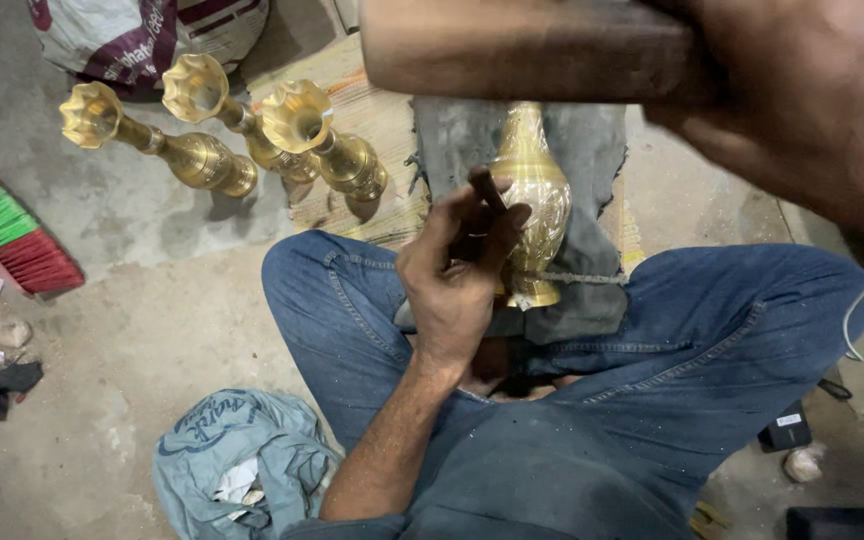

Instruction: The person sits cross-legged on the floor with a brass vase held in a sandbag on their lap. They hold a chisel against the vase surface and strike it with a wooden mallet, repositioning the chisel repeatedly to work the patterned decoration across the vase body.

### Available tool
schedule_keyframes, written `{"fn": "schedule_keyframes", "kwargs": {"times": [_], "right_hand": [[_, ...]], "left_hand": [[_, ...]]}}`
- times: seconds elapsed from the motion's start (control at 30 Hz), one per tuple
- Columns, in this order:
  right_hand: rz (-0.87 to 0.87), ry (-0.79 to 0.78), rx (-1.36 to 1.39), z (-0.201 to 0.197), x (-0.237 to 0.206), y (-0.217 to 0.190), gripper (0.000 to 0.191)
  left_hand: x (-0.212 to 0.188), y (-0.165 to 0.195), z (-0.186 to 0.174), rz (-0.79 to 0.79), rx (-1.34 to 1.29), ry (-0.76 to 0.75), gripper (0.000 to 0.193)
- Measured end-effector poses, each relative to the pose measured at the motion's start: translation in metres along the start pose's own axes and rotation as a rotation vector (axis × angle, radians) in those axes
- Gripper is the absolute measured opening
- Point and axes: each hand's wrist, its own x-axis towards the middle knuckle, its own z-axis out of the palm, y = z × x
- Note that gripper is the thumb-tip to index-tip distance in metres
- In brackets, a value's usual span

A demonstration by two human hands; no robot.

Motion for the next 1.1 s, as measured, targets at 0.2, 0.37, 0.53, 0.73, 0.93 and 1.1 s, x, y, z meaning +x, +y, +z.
{"fn": "schedule_keyframes", "kwargs": {"times": [0.2, 0.37, 0.53, 0.73, 0.93, 1.1], "right_hand": [[-0.026, -0.051, -0.216, -0.016, -0.005, -0.019, 0.026], [0.020, -0.099, -0.389, -0.015, -0.007, -0.023, 0.026], [-0.025, -0.045, -0.333, -0.010, -0.008, -0.019, 0.029], [-0.040, -0.026, -0.416, -0.019, -0.010, -0.028, 0.031], [-0.073, -0.040, -0.530, -0.022, -0.009, -0.033, 0.029], [-0.084, -0.010, -0.434, -0.017, -0.014, -0.030, 0.025]], "left_hand": [[-0.010, -0.005, 0.002, 0.031, 0.054, 0.047, 0.026], [-0.007, -0.006, 0.001, 0.062, -0.117, -0.022, 0.019], [-0.010, -0.002, 0.002, 0.022, -0.013, 0.035, 0.026], [-0.010, -0.004, 0.001, 0.008, -0.034, 0.042, 0.025], [-0.013, -0.004, 0.002, 0.020, 0.005, 0.039, 0.023], [-0.013, -0.006, 0.003, 0.074, 0.058, 0.040, 0.026]]}}
